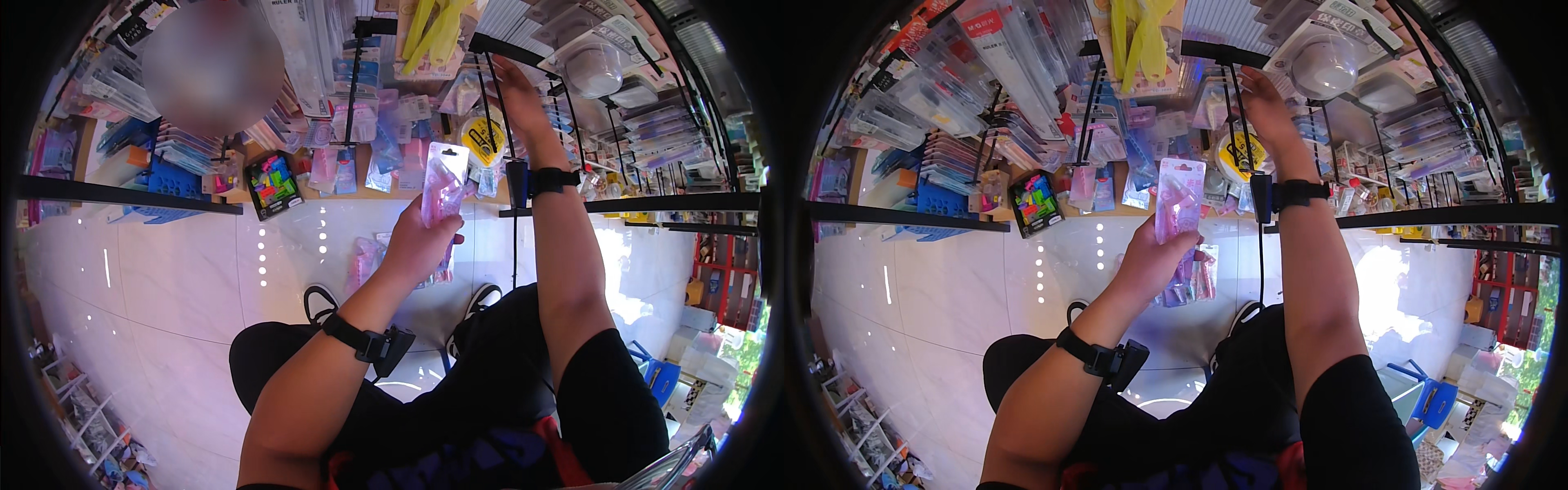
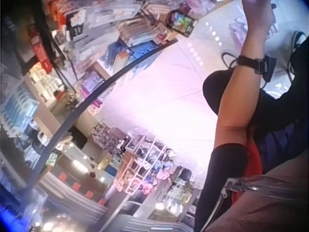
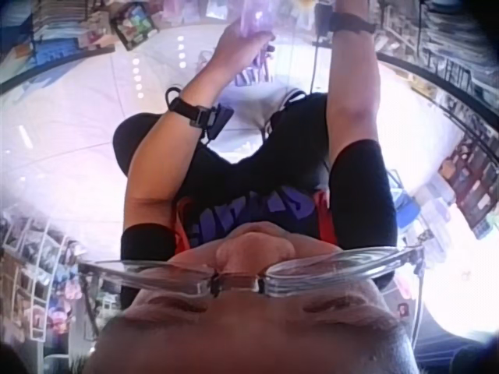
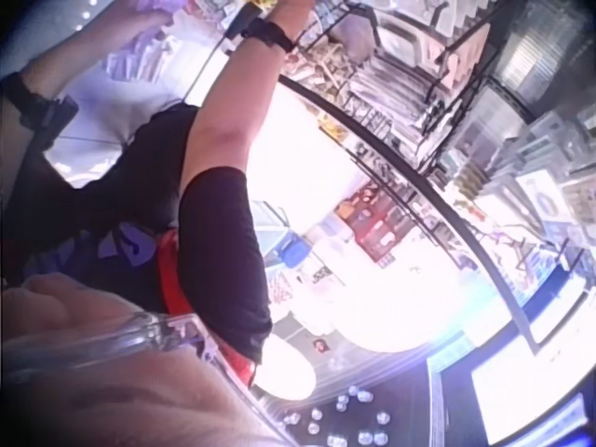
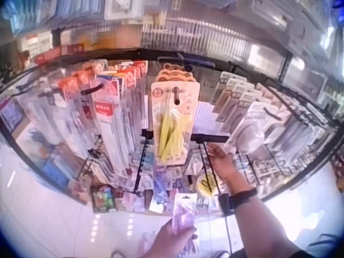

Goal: The person picks up multiple packaged stationery items from a shelf, inspects them by turning them over, and places them into a small pile on the floor. The person handles pens, pencil cases, and other stationery items one at a time.

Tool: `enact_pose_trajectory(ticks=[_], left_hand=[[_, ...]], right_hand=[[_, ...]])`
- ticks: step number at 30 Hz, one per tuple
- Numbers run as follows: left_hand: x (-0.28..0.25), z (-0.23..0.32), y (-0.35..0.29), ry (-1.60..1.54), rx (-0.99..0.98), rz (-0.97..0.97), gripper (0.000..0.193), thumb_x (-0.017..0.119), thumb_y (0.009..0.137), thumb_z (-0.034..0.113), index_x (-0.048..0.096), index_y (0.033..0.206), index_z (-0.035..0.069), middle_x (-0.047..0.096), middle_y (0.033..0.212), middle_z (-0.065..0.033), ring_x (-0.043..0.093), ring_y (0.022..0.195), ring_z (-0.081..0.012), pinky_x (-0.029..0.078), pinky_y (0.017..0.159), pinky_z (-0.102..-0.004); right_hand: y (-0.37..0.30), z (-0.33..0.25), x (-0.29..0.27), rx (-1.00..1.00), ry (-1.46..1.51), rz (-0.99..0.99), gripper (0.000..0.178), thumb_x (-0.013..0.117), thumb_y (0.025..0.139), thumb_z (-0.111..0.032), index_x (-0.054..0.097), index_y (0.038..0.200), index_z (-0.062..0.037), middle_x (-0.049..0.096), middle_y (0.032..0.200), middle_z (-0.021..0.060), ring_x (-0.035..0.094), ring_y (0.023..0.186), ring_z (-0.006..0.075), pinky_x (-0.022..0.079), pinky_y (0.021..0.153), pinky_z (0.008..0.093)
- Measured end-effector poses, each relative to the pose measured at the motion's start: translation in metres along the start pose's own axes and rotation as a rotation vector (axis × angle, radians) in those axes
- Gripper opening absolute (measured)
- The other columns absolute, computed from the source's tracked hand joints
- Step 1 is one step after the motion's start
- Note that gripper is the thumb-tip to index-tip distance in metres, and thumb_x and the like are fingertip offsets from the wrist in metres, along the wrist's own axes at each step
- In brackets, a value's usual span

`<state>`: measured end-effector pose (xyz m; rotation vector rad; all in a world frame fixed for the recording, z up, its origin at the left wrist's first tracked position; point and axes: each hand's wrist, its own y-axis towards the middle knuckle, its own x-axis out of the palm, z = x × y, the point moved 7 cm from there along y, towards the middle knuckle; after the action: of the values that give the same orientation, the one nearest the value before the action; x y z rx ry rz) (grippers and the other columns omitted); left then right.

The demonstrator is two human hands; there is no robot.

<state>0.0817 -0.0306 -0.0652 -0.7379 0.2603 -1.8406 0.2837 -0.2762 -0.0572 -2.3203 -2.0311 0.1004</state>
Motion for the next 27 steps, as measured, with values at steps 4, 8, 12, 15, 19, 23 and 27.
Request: enact_pose_trajectory(ticks=[4,8,12,15,19,23,27], left_hand=[[-0.001,0.003,0.0,0.006,0.01,0.003,0.039,0.067,0.096,0.01,0.059,0.132,-0.002,0.071,0.1,-0.0079,0.076,0.082,-0.0186,0.06,0.074,-0.034],[-0.001,0.005,-0.003,0.015,0.012,0.009,0.038,0.067,0.096,0.01,0.059,0.131,-0.002,0.071,0.1,-0.008,0.076,0.082,-0.0187,0.06,0.074,-0.0339],[-0.003,0.003,-0.003,0.014,0.019,-0.008,0.039,0.067,0.096,0.009,0.059,0.132,-0.003,0.071,0.102,-0.0086,0.076,0.082,-0.0192,0.06,0.075,-0.0336],[-0.004,0.004,-0.003,0.032,0.036,-0.018,0.041,0.067,0.095,0.009,0.058,0.133,-0.003,0.071,0.103,-0.0092,0.076,0.082,-0.0196,0.061,0.075,-0.0335],[-0.002,0.001,-0.001,0.005,0.051,-0.022,0.043,0.067,0.095,0.008,0.058,0.135,-0.004,0.071,0.104,-0.0097,0.076,0.082,-0.0197,0.061,0.075,-0.0334],[0.003,0.001,0.001,0.026,0.053,-0.03,0.043,0.067,0.095,0.008,0.058,0.135,-0.003,0.072,0.104,-0.0099,0.076,0.081,-0.0197,0.06,0.073,-0.0332],[0.005,0.002,0.002,0.063,0.051,-0.034,0.037,0.068,0.098,0.011,0.058,0.131,-0.002,0.073,0.108,-0.0134,0.076,0.089,-0.0224,0.061,0.079,-0.0348]], right_hand=[[0.004,0.006,-0.001,0.043,-0.153,-0.042,0.047,0.06,0.102,-0.01,0.056,0.148,-0.0156,0.065,0.131,-0.0009,0.064,0.112,0.0131,0.051,0.101,0.0316],[0.008,0.01,0.0,0.015,-0.105,-0.058,0.051,0.064,0.095,-0.002,0.059,0.146,-0.0063,0.069,0.111,0.0018,0.064,0.093,0.0111,0.053,0.082,0.0253],[0.001,0.006,0.002,0.056,-0.07,-0.026,0.049,0.063,0.097,-0.003,0.059,0.145,-0.007,0.069,0.108,0.0007,0.063,0.088,0.01,0.053,0.079,0.0244],[-0.007,0.003,0.002,0.08,-0.084,-0.019,0.041,0.06,0.099,-0.005,0.062,0.14,-0.0076,0.07,0.104,0.0001,0.063,0.088,0.0092,0.052,0.078,0.0247],[-0.018,-0.001,0.005,0.116,-0.141,-0.082,0.028,0.055,0.103,-0.01,0.068,0.128,-0.0116,0.069,0.099,-0.0033,0.062,0.09,0.0091,0.052,0.081,0.0282],[-0.021,0.009,-0.012,0.136,-0.194,-0.107,0.024,0.058,0.106,-0.014,0.07,0.126,-0.0178,0.067,0.103,-0.0064,0.061,0.096,0.0081,0.051,0.086,0.0292],[-0.038,0.004,-0.006,0.122,-0.199,-0.141,0.022,0.059,0.105,-0.013,0.07,0.123,-0.0167,0.066,0.098,-0.0059,0.061,0.091,0.0073,0.052,0.081,0.0268]])
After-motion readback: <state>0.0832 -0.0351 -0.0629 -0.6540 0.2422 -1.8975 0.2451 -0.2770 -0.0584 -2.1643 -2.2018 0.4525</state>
